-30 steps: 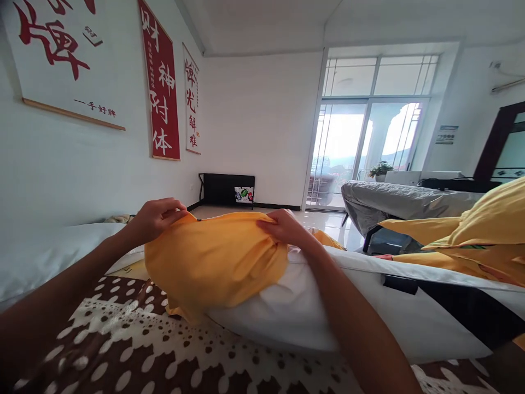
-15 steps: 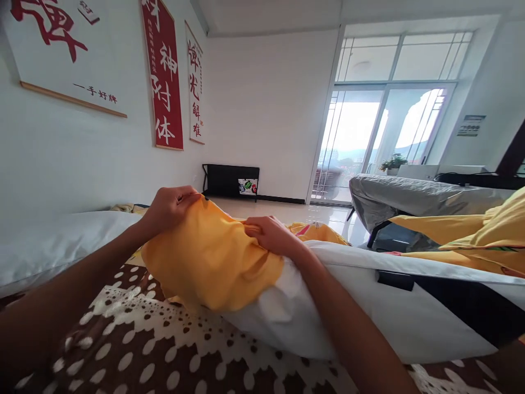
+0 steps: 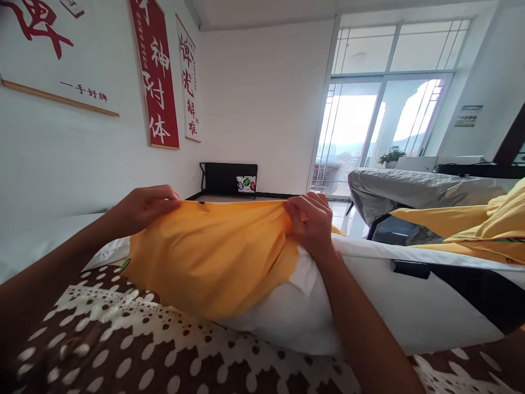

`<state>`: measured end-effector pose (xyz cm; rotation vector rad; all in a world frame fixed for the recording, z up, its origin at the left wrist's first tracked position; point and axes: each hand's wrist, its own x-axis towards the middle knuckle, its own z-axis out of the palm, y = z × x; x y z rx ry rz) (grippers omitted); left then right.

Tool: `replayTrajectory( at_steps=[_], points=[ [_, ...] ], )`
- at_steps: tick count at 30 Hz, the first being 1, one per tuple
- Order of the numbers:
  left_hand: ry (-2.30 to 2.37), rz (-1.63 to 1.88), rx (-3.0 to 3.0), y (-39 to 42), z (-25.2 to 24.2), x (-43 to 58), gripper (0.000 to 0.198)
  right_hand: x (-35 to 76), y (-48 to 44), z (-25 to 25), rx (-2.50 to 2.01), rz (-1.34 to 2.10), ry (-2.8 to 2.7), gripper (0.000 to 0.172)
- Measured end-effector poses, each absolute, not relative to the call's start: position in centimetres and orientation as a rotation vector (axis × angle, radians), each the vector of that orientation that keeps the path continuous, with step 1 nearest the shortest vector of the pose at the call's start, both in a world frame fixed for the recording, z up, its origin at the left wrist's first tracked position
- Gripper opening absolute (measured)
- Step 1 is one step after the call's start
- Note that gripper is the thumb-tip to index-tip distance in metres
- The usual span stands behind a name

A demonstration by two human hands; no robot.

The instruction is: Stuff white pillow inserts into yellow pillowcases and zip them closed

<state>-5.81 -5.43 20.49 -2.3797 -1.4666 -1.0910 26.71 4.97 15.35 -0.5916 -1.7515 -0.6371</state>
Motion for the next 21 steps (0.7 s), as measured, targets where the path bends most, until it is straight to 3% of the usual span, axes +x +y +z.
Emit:
replayTrajectory(
  at_steps=[4,6,10,14,21],
  points=[
    [-1.550,-1.289,-2.107,-4.4,19.5,-5.2,0.034,27.3,5.7,15.6,-0.707,-0.618,-2.125,0.033],
    [-1.569,-1.321,-2.042,-3.8,19.1,-4.8,0.032,27.2,5.3,15.8,-0.865,-0.689,-2.007,0.028],
    [-1.622,-1.103,-1.976,-2.6,18.8,-4.7,0.029,23.7,0.3,16.1,-0.779,-0.879,-1.654,0.024],
    [-1.701,-0.889,-1.850,-2.1,18.9,-5.1,0.033,17.1,-5.1,15.2,-0.492,-0.944,-1.932,0.026],
    [-1.791,-0.829,-2.006,-3.6,19.4,-6.8,0.037,12.1,-0.2,12.5,-0.637,-0.882,-2.276,0.012]
  ],
)
